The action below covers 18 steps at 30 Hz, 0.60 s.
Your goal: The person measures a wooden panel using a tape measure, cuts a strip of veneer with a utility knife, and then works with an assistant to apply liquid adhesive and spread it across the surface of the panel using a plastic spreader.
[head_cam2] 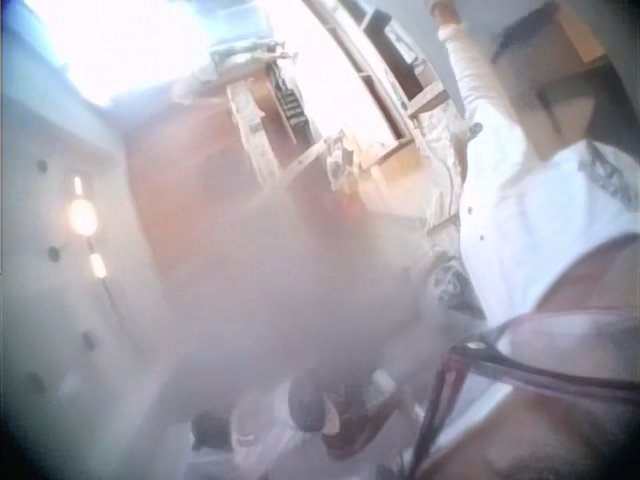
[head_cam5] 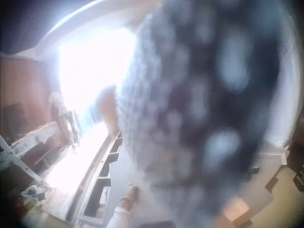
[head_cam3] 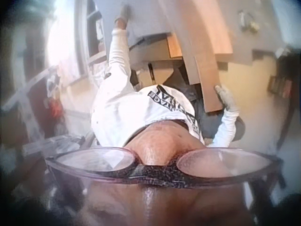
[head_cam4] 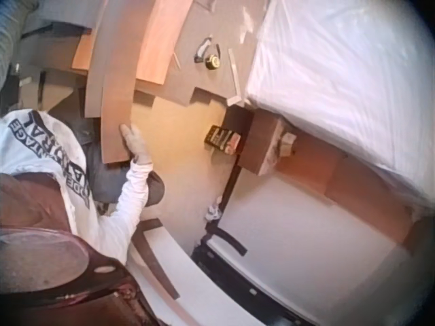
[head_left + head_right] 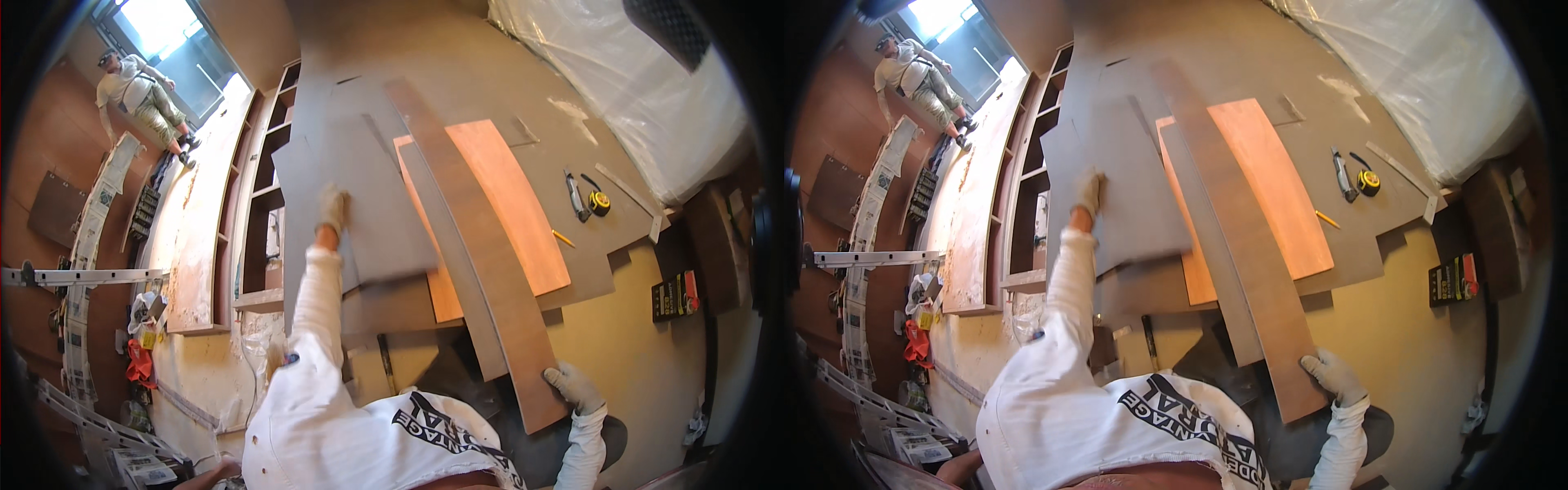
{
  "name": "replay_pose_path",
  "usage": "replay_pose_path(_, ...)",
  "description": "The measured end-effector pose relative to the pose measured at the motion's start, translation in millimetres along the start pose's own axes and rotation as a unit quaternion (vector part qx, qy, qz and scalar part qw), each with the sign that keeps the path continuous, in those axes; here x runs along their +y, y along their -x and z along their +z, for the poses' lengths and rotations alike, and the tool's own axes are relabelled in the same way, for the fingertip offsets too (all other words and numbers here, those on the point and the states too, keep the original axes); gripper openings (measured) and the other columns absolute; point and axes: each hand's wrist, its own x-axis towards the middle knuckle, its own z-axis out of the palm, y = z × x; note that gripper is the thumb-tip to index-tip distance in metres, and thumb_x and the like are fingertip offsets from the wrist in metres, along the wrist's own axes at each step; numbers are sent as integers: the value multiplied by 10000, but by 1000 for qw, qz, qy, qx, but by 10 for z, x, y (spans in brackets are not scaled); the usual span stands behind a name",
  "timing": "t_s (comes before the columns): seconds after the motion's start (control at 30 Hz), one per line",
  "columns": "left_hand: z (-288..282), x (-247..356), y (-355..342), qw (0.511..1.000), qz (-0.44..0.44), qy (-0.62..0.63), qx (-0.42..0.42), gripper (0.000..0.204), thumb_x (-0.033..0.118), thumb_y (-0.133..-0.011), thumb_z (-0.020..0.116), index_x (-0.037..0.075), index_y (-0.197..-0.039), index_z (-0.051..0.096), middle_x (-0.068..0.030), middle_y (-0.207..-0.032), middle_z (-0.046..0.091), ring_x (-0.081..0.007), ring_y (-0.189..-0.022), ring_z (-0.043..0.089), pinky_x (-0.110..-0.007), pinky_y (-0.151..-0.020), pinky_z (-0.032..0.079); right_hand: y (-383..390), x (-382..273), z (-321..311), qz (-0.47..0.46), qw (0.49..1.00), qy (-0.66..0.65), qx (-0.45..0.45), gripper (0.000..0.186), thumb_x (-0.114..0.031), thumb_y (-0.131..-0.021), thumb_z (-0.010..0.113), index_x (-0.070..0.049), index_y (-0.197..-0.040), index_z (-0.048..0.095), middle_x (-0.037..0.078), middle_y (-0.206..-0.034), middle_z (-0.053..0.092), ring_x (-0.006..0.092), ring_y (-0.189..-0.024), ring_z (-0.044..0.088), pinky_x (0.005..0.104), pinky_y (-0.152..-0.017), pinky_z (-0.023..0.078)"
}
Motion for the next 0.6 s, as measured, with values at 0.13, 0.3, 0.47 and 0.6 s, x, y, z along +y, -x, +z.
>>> replay_pose_path(0.13,-82,32,-431,927,156,-340,9,420,319,-937,699,17,-1229,723,-192,-1159,749,-319,-998,710,-394,-897,560,-79,203,155,-88,990,-101,39,606,-553,-1021,596,1,-1258,659,36,-843,663,155,-743,598,334,-719,500)
replay_pose_path(0.3,400,-104,464,949,177,-252,-72,416,319,-990,676,16,-1272,713,-130,-1115,768,-238,-910,699,-354,-840,561,-103,302,259,-96,984,-121,92,591,-585,-1017,584,-19,-1156,679,-23,-727,571,99,-642,499,319,-623,440)
replay_pose_path(0.47,993,117,2082,908,323,-228,-137,374,212,-972,648,54,-1311,645,-122,-1208,721,-305,-1118,681,-429,-924,562,-3,88,138,-6,996,-71,61,541,-539,-1038,579,-10,-1024,689,2,-752,600,121,-706,531,334,-653,451)
replay_pose_path(0.6,1311,449,2820,920,289,-236,-124,521,215,-930,717,55,-1407,582,-230,-1331,646,-403,-1270,601,-454,-1082,487,-93,559,118,-51,977,-105,178,512,-495,-1053,575,-2,-992,702,49,-841,668,148,-806,604,344,-721,497)
